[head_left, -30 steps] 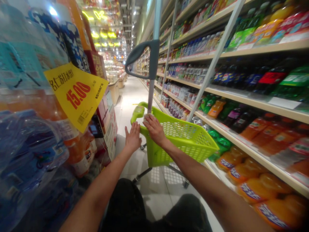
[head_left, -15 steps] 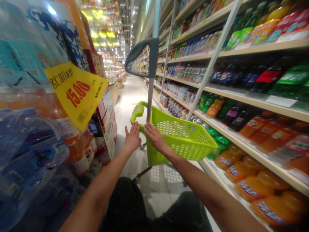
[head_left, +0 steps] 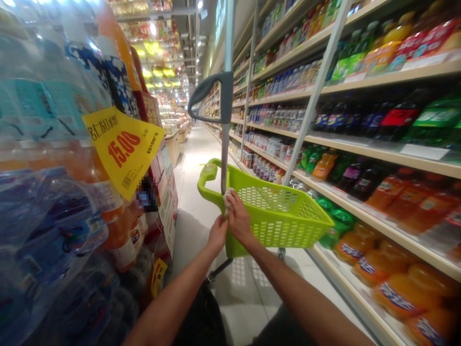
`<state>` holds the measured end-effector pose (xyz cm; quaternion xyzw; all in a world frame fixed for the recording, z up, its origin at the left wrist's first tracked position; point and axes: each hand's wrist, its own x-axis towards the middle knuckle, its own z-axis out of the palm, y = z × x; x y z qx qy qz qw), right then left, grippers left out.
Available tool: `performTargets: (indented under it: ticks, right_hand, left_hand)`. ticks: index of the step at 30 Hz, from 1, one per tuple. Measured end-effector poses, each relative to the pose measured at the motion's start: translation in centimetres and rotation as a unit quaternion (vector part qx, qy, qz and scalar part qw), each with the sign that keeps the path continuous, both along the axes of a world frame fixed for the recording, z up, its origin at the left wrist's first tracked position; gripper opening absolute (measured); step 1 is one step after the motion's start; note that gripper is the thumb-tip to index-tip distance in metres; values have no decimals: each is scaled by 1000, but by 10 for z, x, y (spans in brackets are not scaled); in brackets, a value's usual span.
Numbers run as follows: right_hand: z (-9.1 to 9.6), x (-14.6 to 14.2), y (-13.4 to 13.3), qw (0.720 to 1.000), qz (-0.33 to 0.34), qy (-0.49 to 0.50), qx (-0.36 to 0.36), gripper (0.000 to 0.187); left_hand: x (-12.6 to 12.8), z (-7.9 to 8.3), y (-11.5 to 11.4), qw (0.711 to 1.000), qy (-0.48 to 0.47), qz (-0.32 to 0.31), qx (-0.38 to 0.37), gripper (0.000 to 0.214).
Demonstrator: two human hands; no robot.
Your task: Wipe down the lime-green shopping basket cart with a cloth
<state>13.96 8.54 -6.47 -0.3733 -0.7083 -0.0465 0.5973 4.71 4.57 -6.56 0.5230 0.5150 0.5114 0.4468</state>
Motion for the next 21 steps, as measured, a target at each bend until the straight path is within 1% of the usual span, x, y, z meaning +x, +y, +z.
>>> performTargets:
  ticks: [1,2,3,4,5,7,9,11,14,16,17,19,21]
  right_hand:
    - [2,-2,-3,1000,-1,21,-5,45]
    - [3,-3,-5,999,0,39,-11,45]
    - [2,-4,-8,998,2,53,-17,44]
    - [-1,-4,-10,998,3,64,-22,44]
    - [-5,-3,-12,997,4,68,-26,43]
    - [-15,0,-15,998,-1,64,-28,43]
    - [-25,4,-19,999,-3,34,-27,42]
    - [-35,7,-25,1000,11,-23,-17,43]
    - [-47,8,-36,991,49,-125,6,45]
    - [-54,7,-43,983,57,-174,-6,49]
    - [-56,8,-46,980,54,-190,-21,53]
    - [-60,10,-48,975,51,-209,-51,61]
    - [-62,13,-46,973,69,-212,-66,66]
  left_hand:
    - [6,-3,-4,993,-103,-24,-58,39]
    - [10,-5,-7,975,-190,-46,-104,39]
    - [13,-6,-9,955,-257,-62,-133,38]
    - [15,-6,-11,939,-303,-74,-145,36]
    - [16,-6,-13,931,-327,-80,-143,33]
    - [13,-8,-14,934,-329,-66,-123,24]
    - [9,-10,-13,941,-316,-26,-116,18]
    - [5,-14,-10,939,-318,16,-127,16]
    - [2,-18,-7,927,-339,33,-153,10]
    - [1,-20,-6,920,-351,20,-174,3]
    - [1,-21,-7,916,-357,10,-183,4]
    - [-3,-21,-8,911,-355,-24,-207,15]
    - [-8,-23,-11,910,-328,-73,-244,29]
